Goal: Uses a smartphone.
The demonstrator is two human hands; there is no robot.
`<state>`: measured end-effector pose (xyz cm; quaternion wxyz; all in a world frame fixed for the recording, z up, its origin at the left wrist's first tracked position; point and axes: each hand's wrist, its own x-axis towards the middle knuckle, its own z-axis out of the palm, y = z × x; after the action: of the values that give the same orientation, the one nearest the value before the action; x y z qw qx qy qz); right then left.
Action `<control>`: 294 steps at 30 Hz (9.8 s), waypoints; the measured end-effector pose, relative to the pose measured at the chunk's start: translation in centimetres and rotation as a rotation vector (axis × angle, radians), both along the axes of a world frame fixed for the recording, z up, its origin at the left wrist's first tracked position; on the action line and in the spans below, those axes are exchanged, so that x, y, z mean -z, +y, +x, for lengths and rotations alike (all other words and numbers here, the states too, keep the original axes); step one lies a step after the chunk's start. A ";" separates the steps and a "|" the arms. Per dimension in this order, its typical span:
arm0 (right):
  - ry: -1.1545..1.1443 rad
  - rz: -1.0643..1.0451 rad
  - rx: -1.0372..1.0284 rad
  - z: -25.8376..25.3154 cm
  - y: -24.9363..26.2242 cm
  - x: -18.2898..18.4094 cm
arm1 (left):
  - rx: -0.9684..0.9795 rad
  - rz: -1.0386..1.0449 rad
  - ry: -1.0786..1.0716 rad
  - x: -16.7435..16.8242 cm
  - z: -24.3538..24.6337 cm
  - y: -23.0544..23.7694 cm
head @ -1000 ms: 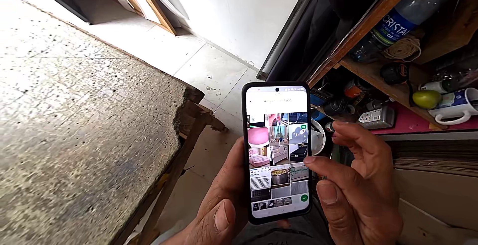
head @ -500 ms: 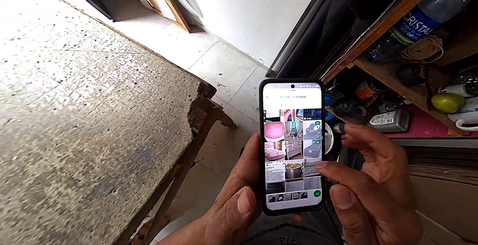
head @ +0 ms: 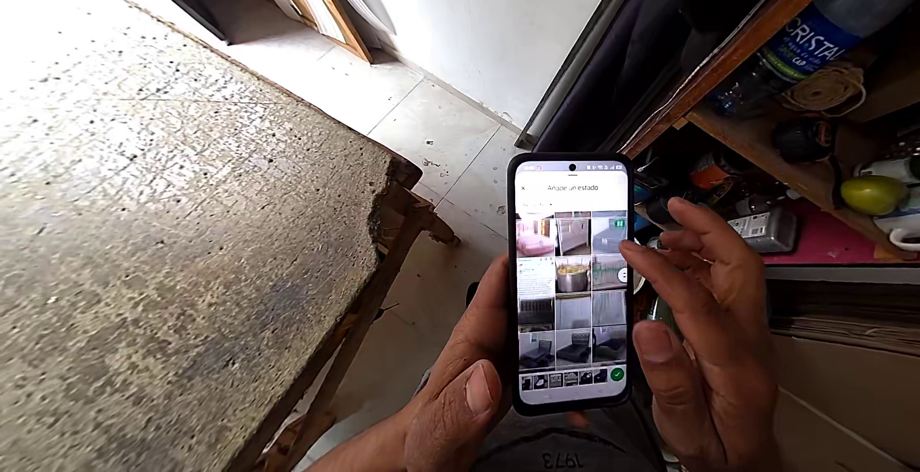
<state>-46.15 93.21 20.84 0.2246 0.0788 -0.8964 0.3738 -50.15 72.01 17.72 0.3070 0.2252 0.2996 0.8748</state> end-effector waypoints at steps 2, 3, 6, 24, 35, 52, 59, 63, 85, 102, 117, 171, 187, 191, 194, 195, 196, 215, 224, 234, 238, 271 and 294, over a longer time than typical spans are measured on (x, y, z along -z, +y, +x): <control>0.019 -0.054 -0.035 0.3 0.2 0.0 | -0.003 0.002 -0.011 0.0 0.0 -0.1; 0.015 -0.081 -0.061 0.5 0.2 0.0 | -0.007 0.003 -0.015 0.0 0.0 -0.1; -0.006 -0.094 -0.079 0.7 0.3 0.1 | -0.021 -0.004 -0.003 0.1 0.0 -0.1; 0.035 -0.080 -0.072 0.9 0.3 -0.1 | -0.031 0.018 -0.013 0.2 -0.1 -0.1; 0.020 -0.053 -0.068 0.5 0.1 0.0 | -0.014 0.008 -0.023 0.0 -0.4 -0.2; 0.014 -0.052 -0.078 0.3 0.1 -0.2 | -0.009 0.000 0.003 -0.2 -0.6 -0.1; 0.017 -0.009 -0.033 -0.4 0.0 -0.2 | -0.006 0.003 0.003 -0.1 -0.6 -0.1; 0.004 0.002 -0.025 -0.8 -0.1 -0.2 | -0.008 0.000 -0.002 -0.1 -0.6 -0.1; -0.025 -0.051 -0.058 -0.5 0.0 -0.1 | -0.019 0.002 -0.008 -0.1 -0.8 -0.2; -0.015 -0.104 -0.089 -0.3 0.2 0.0 | -0.023 0.031 -0.007 0.2 -1.0 -0.2; 0.028 -0.058 -0.049 -1.2 0.0 -0.6 | -0.018 0.037 -0.017 0.1 -1.0 -0.1; 0.008 0.141 -0.138 -0.5 -1.8 -0.5 | -0.080 -0.048 0.055 0.2 -0.9 0.3; 0.045 -0.004 -0.056 0.1 0.2 0.1 | -0.024 0.027 -0.021 0.2 -1.1 0.0; 0.020 -0.001 -0.045 -0.7 0.0 0.2 | -0.020 0.022 -0.022 0.2 -1.1 0.1; 0.007 0.016 -0.030 -1.1 0.0 0.1 | -0.014 0.016 -0.019 0.2 -1.2 0.1; 0.004 0.017 -0.029 -1.1 0.0 0.1 | -0.014 0.014 -0.017 0.2 -1.2 0.1; 0.003 0.017 -0.029 -1.2 0.1 0.1 | -0.014 0.015 -0.014 0.2 -1.2 0.0; 0.019 -0.023 -0.085 -0.9 0.0 0.0 | -0.019 0.028 -0.025 0.0 -1.0 0.0; 0.063 0.029 -0.021 -0.9 -0.2 -0.6 | -0.017 0.021 -0.016 0.0 -0.8 0.0; 0.064 0.042 -0.020 -1.0 -0.2 -0.4 | -0.005 0.016 -0.016 0.0 -0.7 -0.1; 0.069 0.044 -0.021 -1.0 -0.2 -0.5 | 0.006 0.012 -0.019 0.0 -0.6 -0.2; 0.028 -0.079 -0.106 0.4 -0.4 0.2 | -0.027 0.015 0.001 0.1 -0.4 -0.2; 0.001 -0.113 -0.123 -0.1 0.0 0.0 | -0.020 0.025 -0.037 0.1 -0.2 -0.4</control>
<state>-46.28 93.20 20.88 0.2060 0.1212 -0.8673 0.4367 -50.40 71.64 17.66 0.3011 0.2098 0.2851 0.8855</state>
